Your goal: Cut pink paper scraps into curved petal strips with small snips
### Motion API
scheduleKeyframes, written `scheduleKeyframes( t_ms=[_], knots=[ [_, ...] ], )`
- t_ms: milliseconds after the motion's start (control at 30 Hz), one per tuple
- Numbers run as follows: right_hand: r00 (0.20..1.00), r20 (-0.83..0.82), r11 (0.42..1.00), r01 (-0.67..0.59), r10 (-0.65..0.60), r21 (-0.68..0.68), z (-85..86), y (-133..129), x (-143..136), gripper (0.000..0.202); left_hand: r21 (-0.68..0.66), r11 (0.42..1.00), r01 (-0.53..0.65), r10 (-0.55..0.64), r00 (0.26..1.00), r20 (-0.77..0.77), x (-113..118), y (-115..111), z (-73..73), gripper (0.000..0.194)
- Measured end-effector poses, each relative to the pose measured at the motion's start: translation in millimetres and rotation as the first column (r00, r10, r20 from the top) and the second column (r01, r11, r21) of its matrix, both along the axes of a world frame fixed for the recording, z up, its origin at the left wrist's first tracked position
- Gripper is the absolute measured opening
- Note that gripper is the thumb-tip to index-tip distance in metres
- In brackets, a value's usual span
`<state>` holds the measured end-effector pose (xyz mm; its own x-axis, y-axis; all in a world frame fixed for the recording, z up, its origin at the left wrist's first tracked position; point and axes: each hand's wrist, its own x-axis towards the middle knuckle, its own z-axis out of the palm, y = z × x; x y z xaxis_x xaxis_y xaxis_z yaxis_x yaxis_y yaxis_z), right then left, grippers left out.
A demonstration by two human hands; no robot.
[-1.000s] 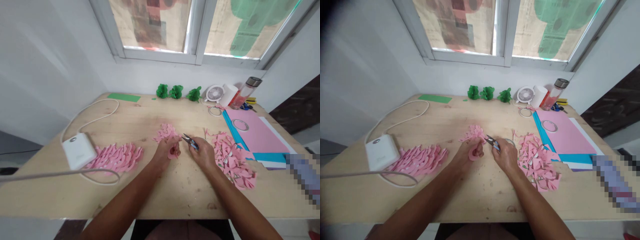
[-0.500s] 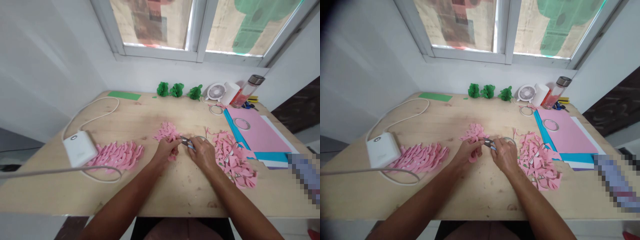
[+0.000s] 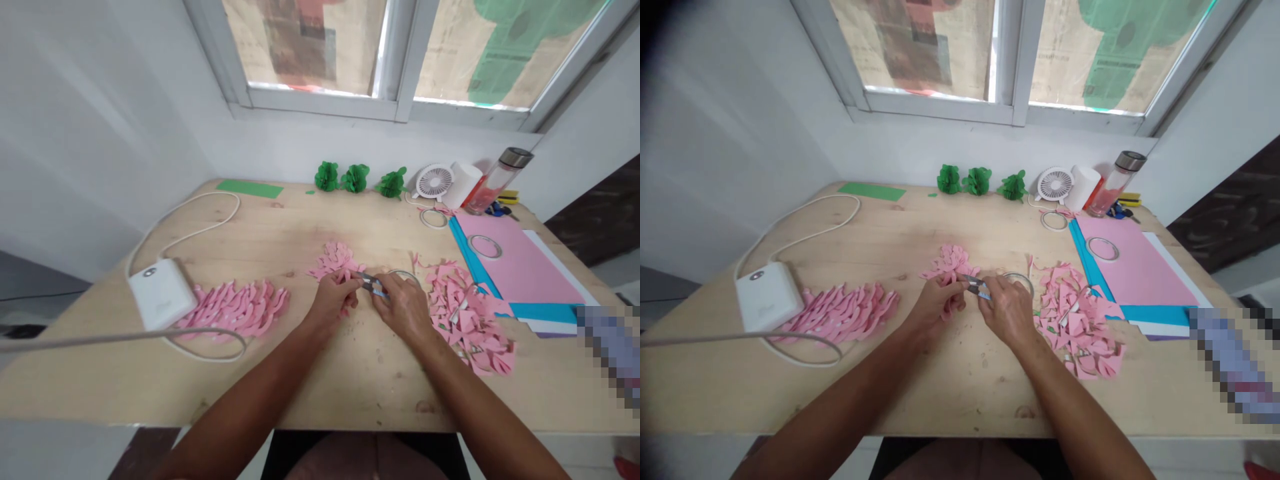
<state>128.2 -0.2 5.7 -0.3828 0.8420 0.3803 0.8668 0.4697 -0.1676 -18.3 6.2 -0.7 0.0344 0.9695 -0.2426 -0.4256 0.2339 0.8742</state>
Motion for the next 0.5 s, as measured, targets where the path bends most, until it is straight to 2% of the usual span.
scheduleKeyframes(
  t_ms=[200, 500],
  knots=[
    [0.999, -0.032, 1.0, -0.006, 0.006, -0.013, 0.7, 1, 0, 0.019, 0.015, 0.999, -0.031, 0.031, 0.999, 0.031, -1, 0, -3.2, 0.012],
    [0.987, -0.01, 0.985, 0.156, -0.158, -0.076, -4.1, 8, 12, 0.025, -0.024, 0.987, -0.158, 0.159, 0.986, 0.043, -5, 3, 4.4, 0.017]
  ],
)
